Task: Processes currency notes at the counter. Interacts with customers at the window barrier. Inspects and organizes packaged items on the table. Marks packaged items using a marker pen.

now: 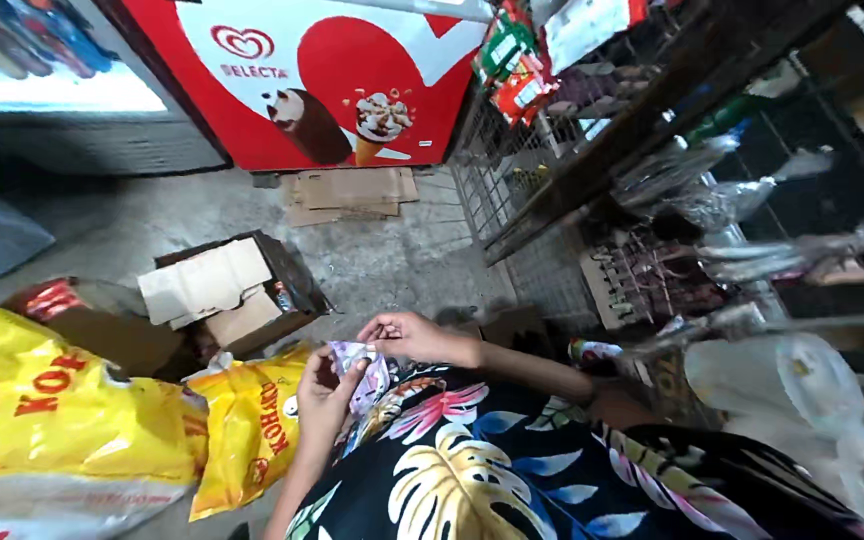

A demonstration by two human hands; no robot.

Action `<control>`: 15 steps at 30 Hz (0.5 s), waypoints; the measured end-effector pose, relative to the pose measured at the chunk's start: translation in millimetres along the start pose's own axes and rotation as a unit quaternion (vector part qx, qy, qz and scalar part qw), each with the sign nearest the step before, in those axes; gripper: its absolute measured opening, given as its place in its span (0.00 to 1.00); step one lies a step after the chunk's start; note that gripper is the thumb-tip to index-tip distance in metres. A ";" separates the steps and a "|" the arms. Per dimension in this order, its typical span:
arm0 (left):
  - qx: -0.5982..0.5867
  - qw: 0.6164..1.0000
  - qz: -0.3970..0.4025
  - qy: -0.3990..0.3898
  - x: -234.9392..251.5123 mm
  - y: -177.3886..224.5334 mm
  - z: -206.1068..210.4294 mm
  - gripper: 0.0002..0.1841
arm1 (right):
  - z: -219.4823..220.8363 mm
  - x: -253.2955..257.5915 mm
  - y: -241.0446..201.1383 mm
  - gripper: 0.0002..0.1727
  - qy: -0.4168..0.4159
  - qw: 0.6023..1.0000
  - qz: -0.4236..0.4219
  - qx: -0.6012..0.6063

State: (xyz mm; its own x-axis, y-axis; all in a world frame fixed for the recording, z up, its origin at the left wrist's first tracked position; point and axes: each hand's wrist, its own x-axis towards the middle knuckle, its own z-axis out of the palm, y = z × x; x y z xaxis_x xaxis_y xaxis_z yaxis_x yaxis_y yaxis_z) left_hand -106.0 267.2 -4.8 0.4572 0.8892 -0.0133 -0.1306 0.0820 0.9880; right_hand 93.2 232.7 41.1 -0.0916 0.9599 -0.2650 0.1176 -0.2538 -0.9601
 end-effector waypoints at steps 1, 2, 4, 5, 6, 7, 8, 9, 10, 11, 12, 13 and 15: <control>0.010 0.999 -0.031 0.023 3.8 1.9 -1.7 0.20 | -2.9 12.1 -3.0 0.15 0.000 1.000 0.010 -0.003; 0.022 0.996 -0.074 0.043 7.4 5.5 -5.1 0.17 | -4.8 24.9 -5.5 0.15 -0.003 1.000 0.022 -0.005; 0.033 0.986 -0.152 0.068 19.6 8.0 -12.9 0.11 | -9.8 52.3 2.1 0.15 -0.008 1.000 -0.002 -0.002; 0.032 0.982 -0.168 0.079 27.9 7.1 -17.4 0.09 | -13.2 67.8 9.2 0.16 -0.007 1.000 -0.023 -0.001; 0.032 0.980 -0.172 0.093 38.3 5.4 -22.1 0.09 | -17.9 84.1 12.4 0.17 -0.008 1.000 -0.025 -0.004; 0.030 0.978 -0.172 0.111 50.8 2.7 -26.3 0.07 | -24.2 101.0 11.0 0.18 -0.010 1.000 -0.010 -0.012; 0.031 0.977 -0.169 0.130 64.1 -1.1 -29.9 0.07 | -31.9 119.0 7.7 0.19 -0.019 0.999 0.013 -0.023; 0.035 0.974 -0.166 0.148 78.1 -5.7 -32.7 0.06 | -40.2 137.9 4.7 0.21 -0.038 0.998 0.033 -0.030; 0.040 0.972 -0.165 0.161 91.9 -10.2 -34.4 0.05 | -49.6 156.5 1.3 0.23 -0.070 0.995 0.054 -0.038; 0.045 0.971 -0.162 0.169 107.0 -13.7 -34.8 0.05 | -60.2 175.7 -2.9 0.24 -0.108 0.991 0.074 -0.039; 0.046 0.971 -0.155 0.174 124.4 -15.7 -34.8 0.06 | -71.2 197.4 -10.1 0.24 -0.147 0.984 0.092 -0.037; 0.045 0.972 -0.151 0.175 142.3 -14.5 -34.9 0.06 | -80.7 218.7 -20.0 0.22 -0.171 0.979 0.110 -0.032; 0.031 0.974 -0.153 0.164 170.6 -7.1 -32.9 0.07 | -95.4 252.8 -35.0 0.15 -0.190 0.973 0.132 -0.015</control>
State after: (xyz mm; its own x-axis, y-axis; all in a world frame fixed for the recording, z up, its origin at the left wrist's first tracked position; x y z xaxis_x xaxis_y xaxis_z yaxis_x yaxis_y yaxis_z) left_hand -56.1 433.1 -19.1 0.1586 0.9246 -0.3465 0.0248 0.3471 0.9375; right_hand 160.3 495.6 16.2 -0.4133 0.7464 -0.5217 0.2157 -0.4764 -0.8524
